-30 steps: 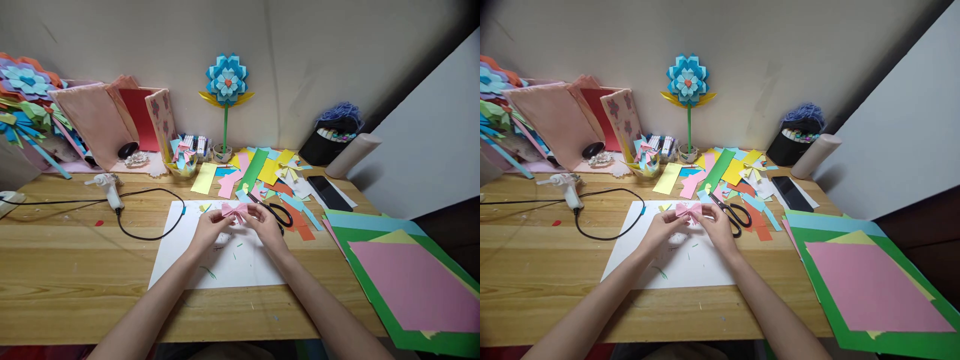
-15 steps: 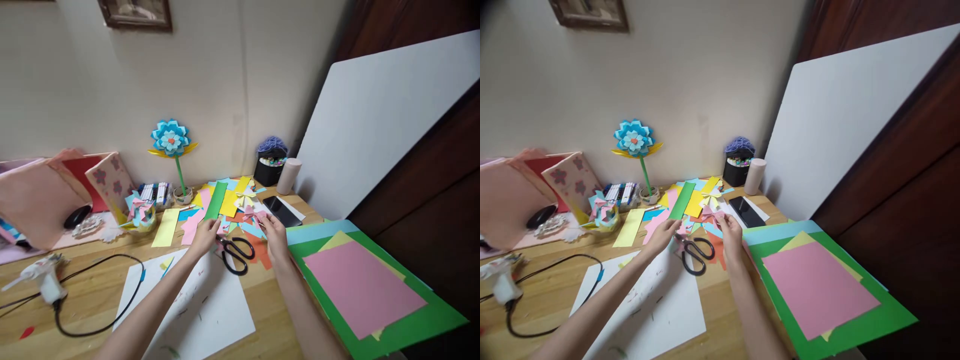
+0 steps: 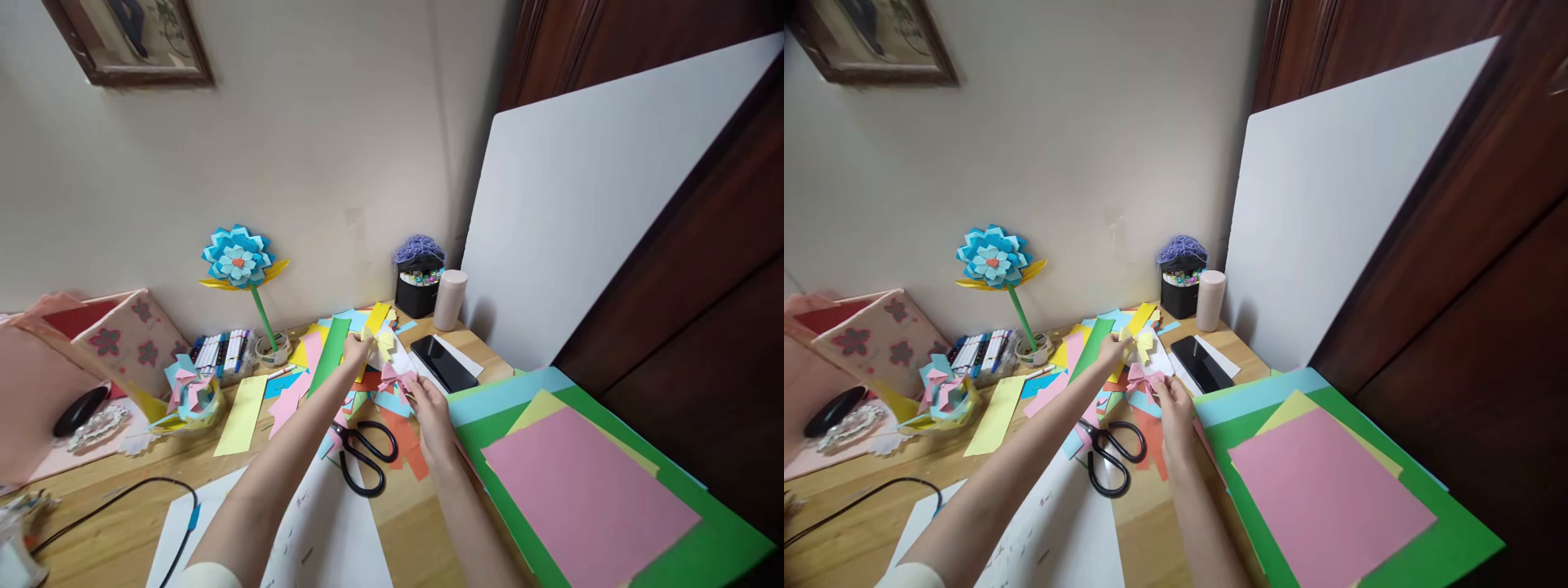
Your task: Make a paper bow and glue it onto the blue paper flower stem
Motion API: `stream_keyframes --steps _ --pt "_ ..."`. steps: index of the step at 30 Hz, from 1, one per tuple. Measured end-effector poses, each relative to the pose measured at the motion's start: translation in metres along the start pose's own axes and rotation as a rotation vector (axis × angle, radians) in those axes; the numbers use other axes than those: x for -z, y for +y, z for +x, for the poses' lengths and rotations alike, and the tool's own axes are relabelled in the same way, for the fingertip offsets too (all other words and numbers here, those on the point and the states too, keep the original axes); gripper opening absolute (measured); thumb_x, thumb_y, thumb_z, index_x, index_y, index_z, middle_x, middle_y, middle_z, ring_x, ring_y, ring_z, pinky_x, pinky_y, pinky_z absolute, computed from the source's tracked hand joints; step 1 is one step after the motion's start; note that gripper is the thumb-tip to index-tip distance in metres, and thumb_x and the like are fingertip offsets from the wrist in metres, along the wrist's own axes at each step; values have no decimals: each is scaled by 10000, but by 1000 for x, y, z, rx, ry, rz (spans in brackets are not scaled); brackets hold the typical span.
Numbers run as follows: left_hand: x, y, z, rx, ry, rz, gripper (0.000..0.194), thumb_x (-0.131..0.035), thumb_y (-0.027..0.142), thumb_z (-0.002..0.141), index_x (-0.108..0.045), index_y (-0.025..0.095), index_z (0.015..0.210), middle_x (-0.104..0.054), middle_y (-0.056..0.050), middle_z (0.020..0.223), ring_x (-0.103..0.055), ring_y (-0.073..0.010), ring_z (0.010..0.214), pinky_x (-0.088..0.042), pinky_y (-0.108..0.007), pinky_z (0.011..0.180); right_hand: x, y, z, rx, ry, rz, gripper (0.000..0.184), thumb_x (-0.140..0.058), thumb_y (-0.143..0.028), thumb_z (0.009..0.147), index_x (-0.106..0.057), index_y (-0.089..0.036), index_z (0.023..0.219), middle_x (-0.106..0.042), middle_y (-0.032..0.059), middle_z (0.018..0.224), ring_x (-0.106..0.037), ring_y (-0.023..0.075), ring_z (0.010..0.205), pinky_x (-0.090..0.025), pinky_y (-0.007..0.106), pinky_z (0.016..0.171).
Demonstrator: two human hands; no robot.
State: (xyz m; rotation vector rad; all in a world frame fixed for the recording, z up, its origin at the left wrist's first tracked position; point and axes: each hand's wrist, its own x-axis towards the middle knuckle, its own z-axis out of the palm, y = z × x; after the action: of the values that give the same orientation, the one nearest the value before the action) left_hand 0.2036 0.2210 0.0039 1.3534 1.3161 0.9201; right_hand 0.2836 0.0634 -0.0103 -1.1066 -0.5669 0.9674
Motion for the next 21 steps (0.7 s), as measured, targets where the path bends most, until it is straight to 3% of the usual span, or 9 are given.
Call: stream_keyframes --steps 4,8,11,16,21 --pt "29 2 -55 -70 -10 -39 287 -609 400 726 -551 136 822 -628 -52 814 -602 -178 781 -441 -262 660 -5 -7 -5 26 3 -9 253 -652 -405 680 -623 -171 770 -642 6 712 -584 146 671 -460 251 646" --pt "59 -6 -125 -84 -47 -115 321 -632 411 688 -523 157 851 -592 15 647 -572 -135 607 -407 -229 565 -16 -5 -17 34 -132 -26 241 -680 -367 651 -623 -166 771 -659 14 731 -594 140 683 -465 251 664" --pt "74 -17 -164 -49 -52 -257 359 -628 394 697 -511 149 932 -593 23 619 -554 -118 553 -402 -223 556 -26 0 -29 24 -226 -109 257 -688 -367 637 -623 -156 767 -660 29 718 -602 153 672 -471 259 636" --pt "93 -31 -197 34 -21 -390 463 -648 370 685 -533 140 1070 -643 -22 727 -596 -146 692 -428 -244 650 -38 8 -48 -41 -343 -198 276 -688 -388 627 -627 -148 750 -661 46 731 -609 170 689 -477 267 628" --pt "104 -40 -211 69 -67 -528 262 -622 311 704 -626 135 898 -647 -78 925 -587 -165 834 -426 -241 720 -44 16 -61 -70 -392 -277 282 -687 -405 619 -620 -152 724 -648 35 698 -601 167 659 -466 266 606"
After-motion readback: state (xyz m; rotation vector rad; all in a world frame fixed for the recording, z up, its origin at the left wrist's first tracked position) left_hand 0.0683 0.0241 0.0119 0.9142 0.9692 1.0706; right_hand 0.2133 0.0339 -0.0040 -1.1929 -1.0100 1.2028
